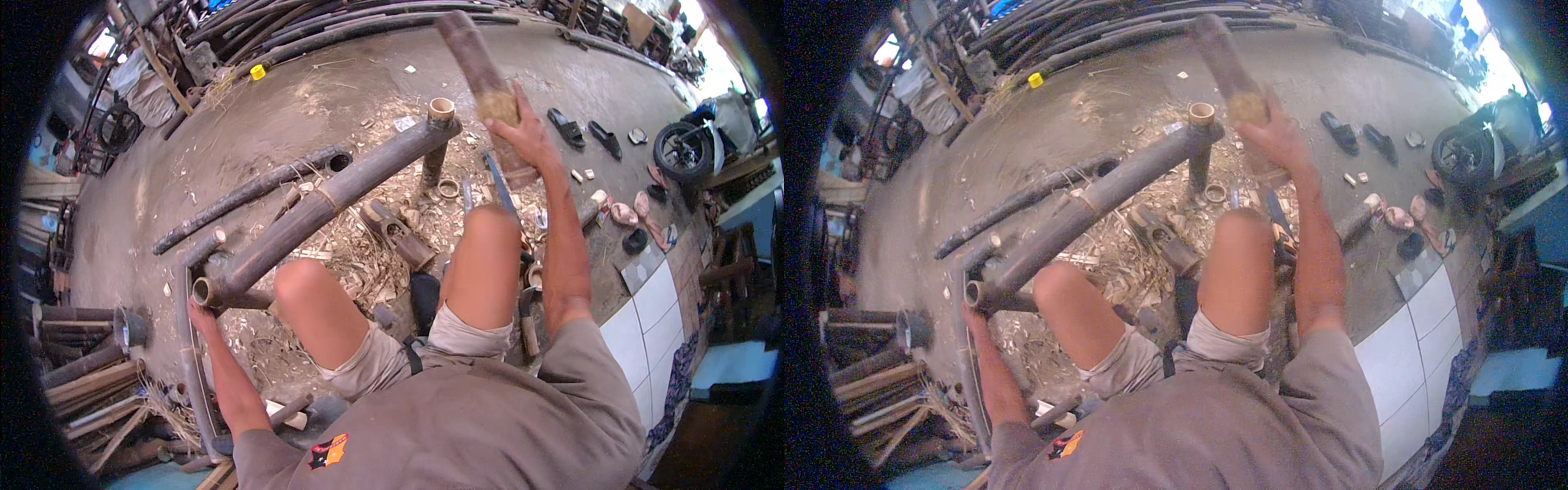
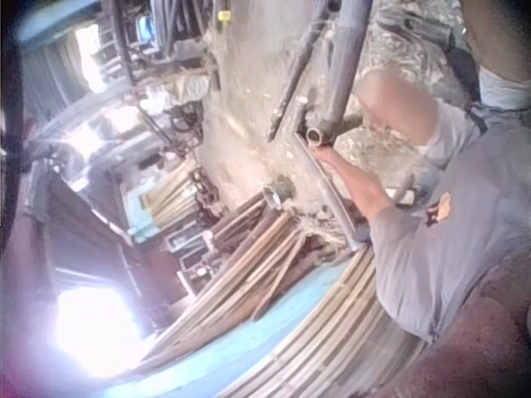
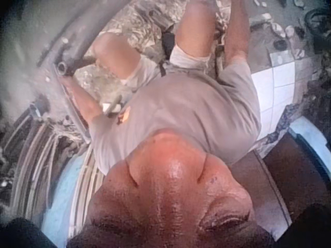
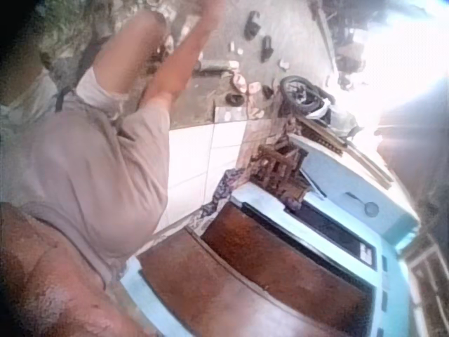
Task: The person assembles a bamboo frame by fitting curved and straight bamboo pieces together. They repeatedly test fit joints, adjust alignment, and use a wooden stick to tap pieces into place. The person handles multiple bamboo segments and a wooden stick, working on the floor in a cluttered workshop.
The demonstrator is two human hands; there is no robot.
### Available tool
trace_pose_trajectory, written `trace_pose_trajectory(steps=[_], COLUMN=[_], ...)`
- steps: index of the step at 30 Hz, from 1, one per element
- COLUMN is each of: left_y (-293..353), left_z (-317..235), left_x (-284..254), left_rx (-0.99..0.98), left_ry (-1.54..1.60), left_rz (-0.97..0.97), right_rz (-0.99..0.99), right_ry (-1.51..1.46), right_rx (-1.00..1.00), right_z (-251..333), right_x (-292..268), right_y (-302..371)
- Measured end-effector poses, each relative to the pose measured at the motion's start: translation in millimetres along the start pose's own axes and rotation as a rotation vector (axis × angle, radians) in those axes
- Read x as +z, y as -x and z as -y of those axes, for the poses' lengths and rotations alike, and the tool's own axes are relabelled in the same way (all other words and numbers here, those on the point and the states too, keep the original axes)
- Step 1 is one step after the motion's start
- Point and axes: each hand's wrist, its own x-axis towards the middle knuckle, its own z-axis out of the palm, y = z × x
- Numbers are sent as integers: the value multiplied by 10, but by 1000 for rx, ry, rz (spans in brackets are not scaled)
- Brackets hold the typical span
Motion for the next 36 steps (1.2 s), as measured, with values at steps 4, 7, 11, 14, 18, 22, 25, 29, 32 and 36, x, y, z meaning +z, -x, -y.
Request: trace_pose_trajectory(steps=[4, 7, 11, 14, 18, 22, 25, 29, 32, 36], left_y=[-57, -111, 33, 122, 441, 485, 522, 597, 640, 475], left_z=[-26, -296, -1198, -1390, -1972, -2434, -2446, -2453, -2477, -2470], left_x=[-232, -464, -133, -388, -57, -2, -3, -23, -95, 5], left_rx=[-104, -161, -341, -2, 103, 118, 124, 130, 111, 180], left_ry=[171, 73, 63, -184, -767, -810, -781, -755, -699, -653], left_rz=[-38, -44, -184, -87, -54, -201, -180, -199, -184, -204], right_rz=[-59, 107, 321, 414, 552, 690, 785, 357, -41, -259], right_ry=[-1, -41, 44, -74, 5, 115, 222, 211, 74, 97], right_rx=[271, 533, 740, 703, 636, 622, 619, 208, 56, -86], right_z=[-786, -1303, -1615, -1361, -1237, -1741, -2108, -1978, -1112, -662], right_x=[249, 587, 912, 1221, 1385, 1682, 1869, 1835, 1593, 1473], right_y=[678, 1437, 2452, 2816, 3049, 3075, 2816, 1631, 302, -836])
